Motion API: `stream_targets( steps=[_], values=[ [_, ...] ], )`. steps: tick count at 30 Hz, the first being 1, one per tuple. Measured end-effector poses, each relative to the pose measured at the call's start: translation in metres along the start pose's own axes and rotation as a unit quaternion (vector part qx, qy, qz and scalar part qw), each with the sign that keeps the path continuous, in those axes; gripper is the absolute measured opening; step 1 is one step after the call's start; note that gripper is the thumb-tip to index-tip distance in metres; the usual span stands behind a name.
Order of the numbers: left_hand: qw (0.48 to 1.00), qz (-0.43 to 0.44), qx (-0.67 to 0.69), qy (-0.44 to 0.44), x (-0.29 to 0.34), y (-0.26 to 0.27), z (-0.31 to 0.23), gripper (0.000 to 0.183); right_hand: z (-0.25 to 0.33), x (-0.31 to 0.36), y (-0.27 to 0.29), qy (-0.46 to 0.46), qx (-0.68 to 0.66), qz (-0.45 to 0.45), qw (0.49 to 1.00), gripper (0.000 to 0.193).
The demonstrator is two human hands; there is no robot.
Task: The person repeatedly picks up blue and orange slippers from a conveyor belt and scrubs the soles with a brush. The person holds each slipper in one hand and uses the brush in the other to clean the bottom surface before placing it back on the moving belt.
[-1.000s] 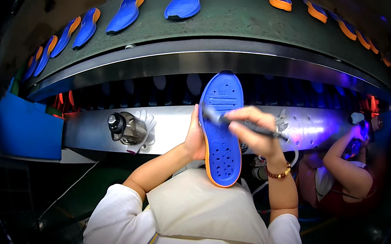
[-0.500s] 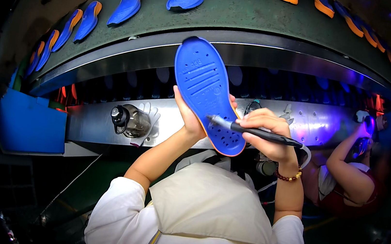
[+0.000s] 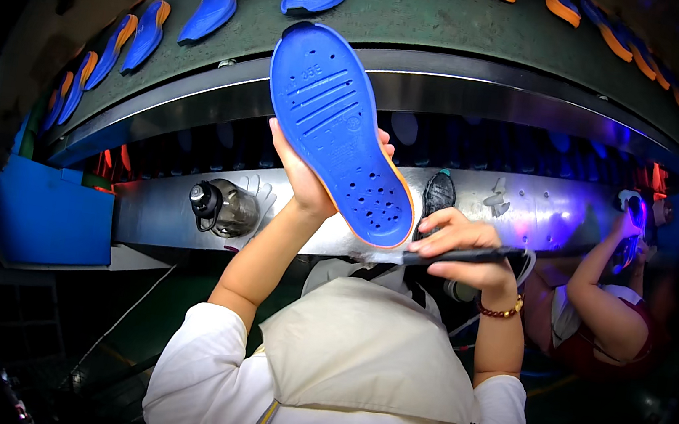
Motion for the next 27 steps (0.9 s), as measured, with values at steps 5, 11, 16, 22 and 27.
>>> stream_targets(
  steps=[5, 11, 16, 22, 27],
  values=[
    [0.996, -0.014, 0.056, 0.074, 0.006, -0.012, 0.004, 0.094, -0.018, 0.001, -0.013, -0.151, -0.197, -0.166, 0.954, 0.022],
    [0.973, 0.097, 0.072, 0.198, 0.012, 0.032, 0.028, 0.064, 0.006, 0.003, -0.032, -0.153, -0.091, -0.084, 0.980, 0.025],
    [0.975, 0.093, -0.070, 0.190, 0.015, 0.021, 0.008, 0.052, 0.019, -0.009, -0.012, -0.053, 0.024, 0.057, 0.997, 0.023],
    [0.928, 0.053, -0.124, 0.348, 0.011, 0.022, 0.000, 0.051, 0.030, -0.014, -0.013, -0.010, 0.072, 0.151, 0.986, 0.025],
    [0.883, 0.083, -0.206, 0.414, 0.013, 0.009, -0.012, 0.057, 0.031, -0.017, 0.000, 0.025, 0.098, 0.112, 0.989, 0.021]
  ],
)
Point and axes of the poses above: each hand's wrist, its own x-axis away from the middle knuckle, its own y-axis out of the back of the hand, z = x × y, the point moved 1 cm from there along -x, towards the middle knuckle, and after that the axes turned 14 degrees about -z, right-handed, at the moved point
